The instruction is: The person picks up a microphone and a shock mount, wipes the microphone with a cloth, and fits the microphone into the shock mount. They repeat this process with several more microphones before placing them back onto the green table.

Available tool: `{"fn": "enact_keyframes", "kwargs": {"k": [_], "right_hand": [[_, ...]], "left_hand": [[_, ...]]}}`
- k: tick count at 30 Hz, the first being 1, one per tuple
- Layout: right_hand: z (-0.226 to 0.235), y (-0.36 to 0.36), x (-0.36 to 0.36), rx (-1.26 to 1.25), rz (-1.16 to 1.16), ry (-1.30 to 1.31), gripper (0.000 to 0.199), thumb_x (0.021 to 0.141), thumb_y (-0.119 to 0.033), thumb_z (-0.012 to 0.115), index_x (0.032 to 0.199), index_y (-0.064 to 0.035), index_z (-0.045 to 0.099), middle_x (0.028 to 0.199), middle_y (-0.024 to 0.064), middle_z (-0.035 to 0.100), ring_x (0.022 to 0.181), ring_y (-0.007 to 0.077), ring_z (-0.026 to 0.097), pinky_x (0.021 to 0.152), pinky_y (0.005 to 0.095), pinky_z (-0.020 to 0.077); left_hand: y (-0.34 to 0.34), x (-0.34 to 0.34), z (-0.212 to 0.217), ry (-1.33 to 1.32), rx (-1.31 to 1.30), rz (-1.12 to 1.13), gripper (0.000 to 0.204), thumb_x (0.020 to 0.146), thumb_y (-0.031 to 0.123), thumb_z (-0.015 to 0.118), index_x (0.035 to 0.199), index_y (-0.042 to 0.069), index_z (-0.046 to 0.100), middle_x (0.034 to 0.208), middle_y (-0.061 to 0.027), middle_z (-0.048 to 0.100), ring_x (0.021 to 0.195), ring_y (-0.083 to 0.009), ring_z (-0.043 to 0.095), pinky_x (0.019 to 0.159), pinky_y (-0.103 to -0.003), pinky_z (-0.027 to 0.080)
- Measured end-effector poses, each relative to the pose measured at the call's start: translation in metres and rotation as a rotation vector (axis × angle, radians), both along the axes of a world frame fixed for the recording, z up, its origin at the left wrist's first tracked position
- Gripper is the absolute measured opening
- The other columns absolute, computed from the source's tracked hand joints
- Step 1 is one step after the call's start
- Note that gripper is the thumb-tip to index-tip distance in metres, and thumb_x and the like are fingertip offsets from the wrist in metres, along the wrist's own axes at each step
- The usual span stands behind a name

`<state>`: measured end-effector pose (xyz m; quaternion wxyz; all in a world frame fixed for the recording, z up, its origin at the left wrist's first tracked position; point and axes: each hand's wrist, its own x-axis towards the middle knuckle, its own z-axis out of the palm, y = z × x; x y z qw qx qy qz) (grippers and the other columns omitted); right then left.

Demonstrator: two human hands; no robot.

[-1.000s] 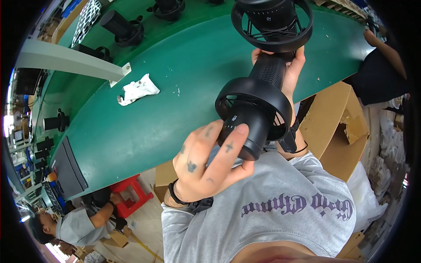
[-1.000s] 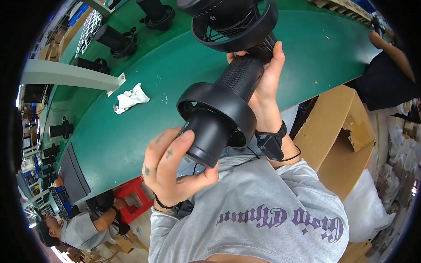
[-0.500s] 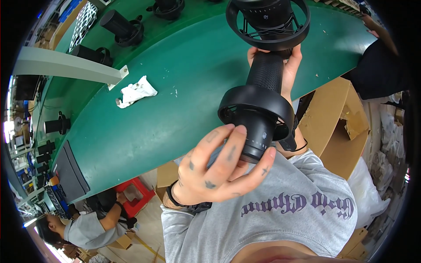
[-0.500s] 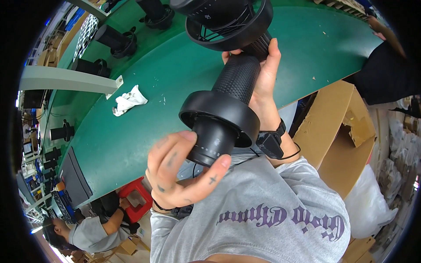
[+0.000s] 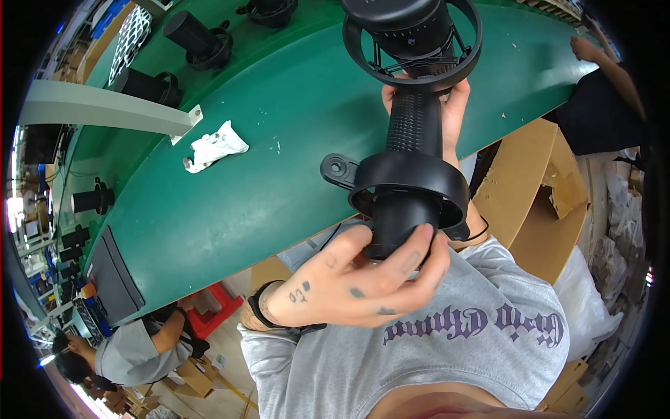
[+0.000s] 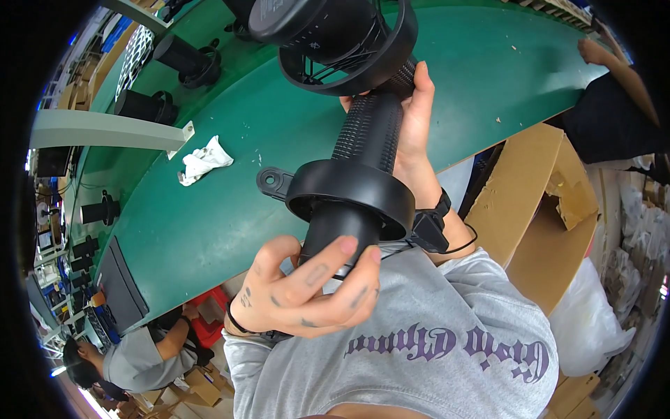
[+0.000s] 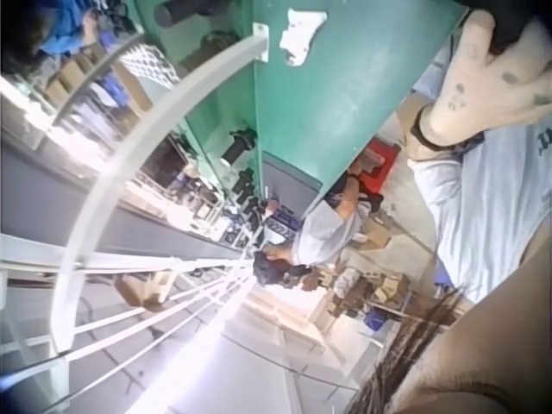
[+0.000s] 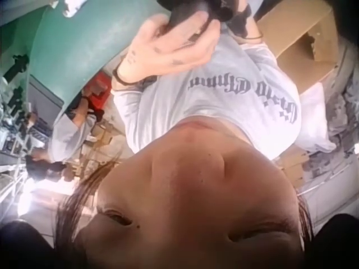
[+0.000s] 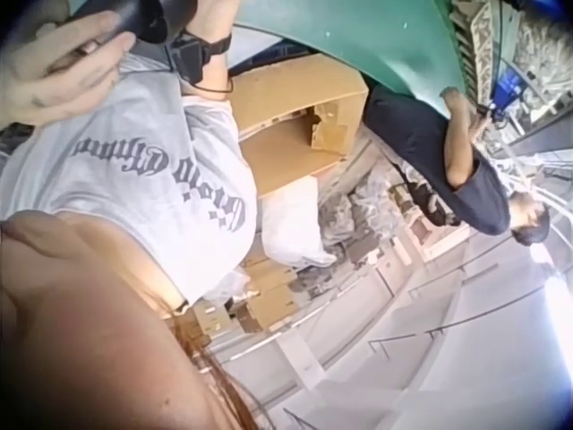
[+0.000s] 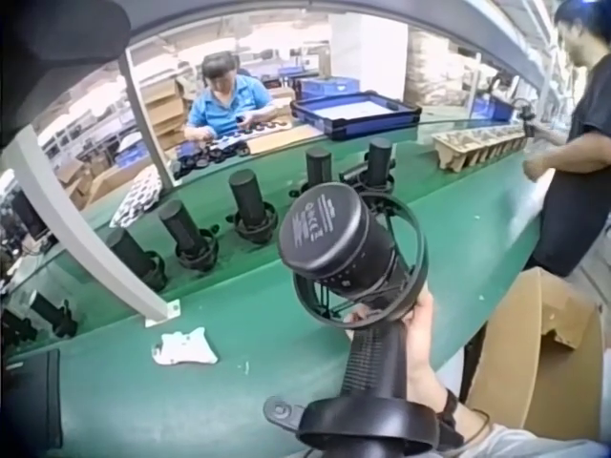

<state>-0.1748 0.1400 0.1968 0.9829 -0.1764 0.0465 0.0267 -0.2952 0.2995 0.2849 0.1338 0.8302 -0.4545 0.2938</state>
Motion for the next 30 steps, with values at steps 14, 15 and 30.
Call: {"fn": "enact_keyframes", "kwargs": {"k": [14,15,30], "right_hand": [[-0.036,-0.005,-0.008,-0.017,0.201,-0.166,0.048,0.091,-0.051,0.043,0.109,-0.0085,0.054,0.088,0.0103,0.062,0.078,0.0232,0.060,0.079,0.0444,0.0519],[-0.029,-0.009,-0.003,-0.088,0.152,-0.174,0.048,0.092,-0.049,0.043,0.113,-0.0071,0.053,0.091,0.0113,0.062,0.077,0.0227,0.061,0.074,0.0421,0.0532],[0.057,-0.232,0.140,-2.530,-0.454,-0.349,0.052,0.076,-0.033,0.072,0.121,-0.0150,0.053,0.104,0.0114,0.063,0.092,0.0304,0.063,0.080,0.0367,0.0499]], "left_hand": [[-0.002,0.021,0.026,-0.092,0.383,-0.472,0.022,0.062,0.007,0.065,0.084,0.009,0.066,0.123,-0.0043,0.053,0.118,-0.0244,0.046,0.075,-0.031,0.038],[-0.001,0.024,0.022,-0.080,0.354,-0.469,0.021,0.064,0.008,0.065,0.084,0.010,0.066,0.124,-0.0040,0.053,0.118,-0.0240,0.046,0.076,-0.031,0.039],[0.071,0.013,-0.109,0.536,-0.126,0.385,0.043,0.069,-0.009,0.051,0.107,0.005,0.064,0.107,-0.0069,0.063,0.101,-0.0244,0.058,0.089,-0.039,0.040]]}}
